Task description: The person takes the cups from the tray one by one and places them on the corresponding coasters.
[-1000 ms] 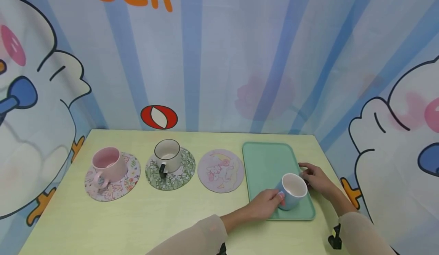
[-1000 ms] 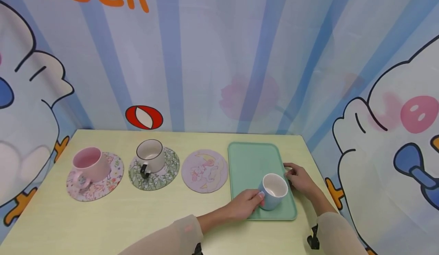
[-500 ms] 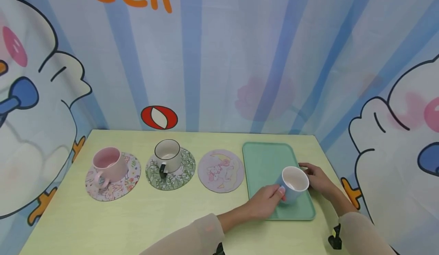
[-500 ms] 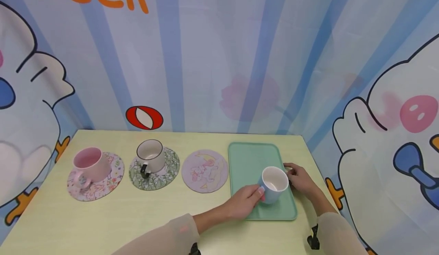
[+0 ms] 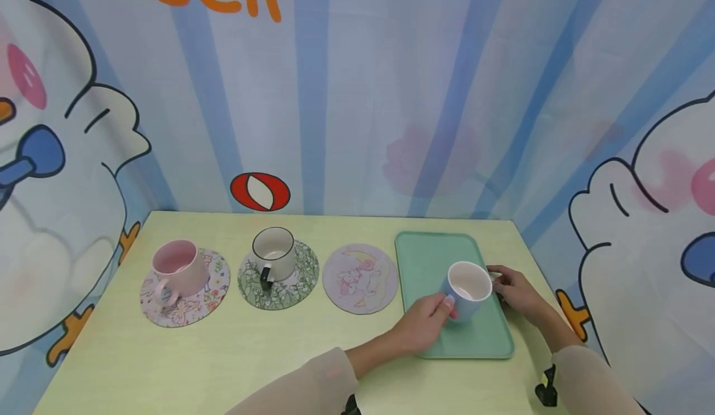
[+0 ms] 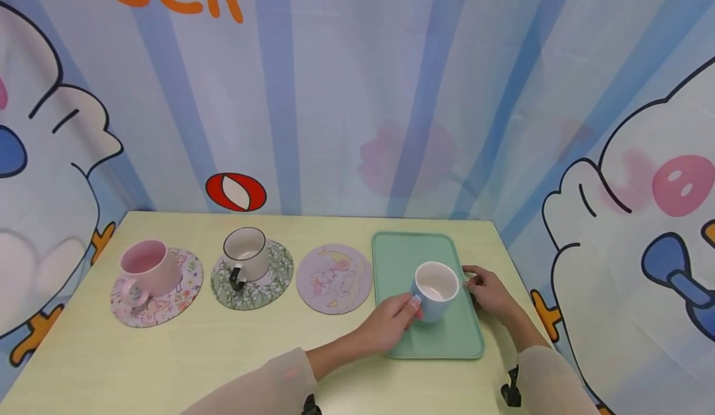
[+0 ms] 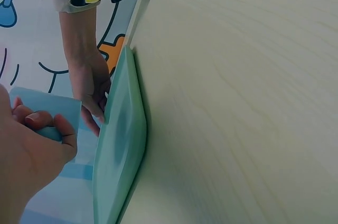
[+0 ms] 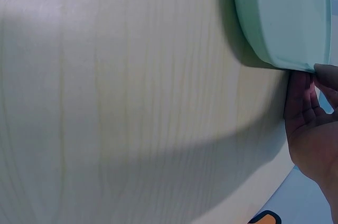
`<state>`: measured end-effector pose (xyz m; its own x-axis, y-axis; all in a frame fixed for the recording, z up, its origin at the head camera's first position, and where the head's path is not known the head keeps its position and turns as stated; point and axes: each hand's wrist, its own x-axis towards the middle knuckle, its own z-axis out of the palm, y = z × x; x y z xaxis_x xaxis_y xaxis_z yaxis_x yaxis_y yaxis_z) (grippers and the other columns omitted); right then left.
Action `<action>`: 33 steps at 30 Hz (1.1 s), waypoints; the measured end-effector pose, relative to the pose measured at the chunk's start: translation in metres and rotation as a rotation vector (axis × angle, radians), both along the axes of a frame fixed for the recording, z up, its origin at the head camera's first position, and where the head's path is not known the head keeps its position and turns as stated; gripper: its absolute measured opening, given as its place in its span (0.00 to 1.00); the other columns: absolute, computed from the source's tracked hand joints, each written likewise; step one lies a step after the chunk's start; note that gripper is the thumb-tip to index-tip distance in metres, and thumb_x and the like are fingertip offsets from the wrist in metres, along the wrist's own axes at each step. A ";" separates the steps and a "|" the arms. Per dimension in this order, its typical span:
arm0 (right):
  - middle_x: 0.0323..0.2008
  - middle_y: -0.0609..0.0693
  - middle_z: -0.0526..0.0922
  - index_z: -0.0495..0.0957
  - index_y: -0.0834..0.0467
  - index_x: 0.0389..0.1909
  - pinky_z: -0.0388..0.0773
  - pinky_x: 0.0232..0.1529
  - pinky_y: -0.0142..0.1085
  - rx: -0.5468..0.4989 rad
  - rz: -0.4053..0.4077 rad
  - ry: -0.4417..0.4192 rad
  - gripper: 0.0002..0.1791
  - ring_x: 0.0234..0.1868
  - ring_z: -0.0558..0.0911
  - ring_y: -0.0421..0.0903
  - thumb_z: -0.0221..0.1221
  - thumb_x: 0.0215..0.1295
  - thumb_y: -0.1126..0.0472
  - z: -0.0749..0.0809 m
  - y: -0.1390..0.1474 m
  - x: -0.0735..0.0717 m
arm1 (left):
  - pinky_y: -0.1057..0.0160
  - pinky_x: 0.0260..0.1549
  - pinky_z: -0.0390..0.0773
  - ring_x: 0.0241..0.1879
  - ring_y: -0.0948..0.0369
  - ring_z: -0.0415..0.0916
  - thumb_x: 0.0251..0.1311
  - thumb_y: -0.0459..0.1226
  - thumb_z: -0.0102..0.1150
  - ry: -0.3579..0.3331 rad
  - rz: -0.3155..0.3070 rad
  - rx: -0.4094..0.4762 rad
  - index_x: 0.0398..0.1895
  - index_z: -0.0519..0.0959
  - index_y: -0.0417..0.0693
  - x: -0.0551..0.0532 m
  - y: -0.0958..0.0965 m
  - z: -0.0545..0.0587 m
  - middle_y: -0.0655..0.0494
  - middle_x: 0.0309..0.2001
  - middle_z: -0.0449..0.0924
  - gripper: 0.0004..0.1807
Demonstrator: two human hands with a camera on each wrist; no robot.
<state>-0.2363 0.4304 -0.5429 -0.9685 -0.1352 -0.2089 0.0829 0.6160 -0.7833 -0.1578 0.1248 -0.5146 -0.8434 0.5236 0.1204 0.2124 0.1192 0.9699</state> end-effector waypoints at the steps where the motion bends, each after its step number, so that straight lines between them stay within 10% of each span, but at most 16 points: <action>1: 0.43 0.60 0.79 0.62 0.70 0.77 0.78 0.29 0.40 0.002 -0.002 -0.002 0.27 0.34 0.75 0.51 0.51 0.83 0.66 0.000 0.000 0.000 | 0.68 0.35 0.71 0.29 0.69 0.66 0.86 0.45 0.41 0.000 0.005 0.001 0.41 0.81 0.45 0.000 -0.001 0.000 0.63 0.25 0.68 0.21; 33: 0.44 0.61 0.77 0.61 0.68 0.79 0.79 0.31 0.41 0.023 -0.014 -0.019 0.28 0.36 0.76 0.51 0.50 0.84 0.65 -0.001 -0.001 0.000 | 0.67 0.30 0.68 0.27 0.65 0.66 0.86 0.46 0.41 0.015 0.182 0.103 0.40 0.79 0.42 -0.021 -0.041 0.019 0.59 0.24 0.67 0.21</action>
<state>-0.2360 0.4298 -0.5441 -0.9660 -0.1170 -0.2305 0.1065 0.6323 -0.7673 -0.1789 0.0837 -0.4958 -0.9207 0.3472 0.1784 0.2106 0.0571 0.9759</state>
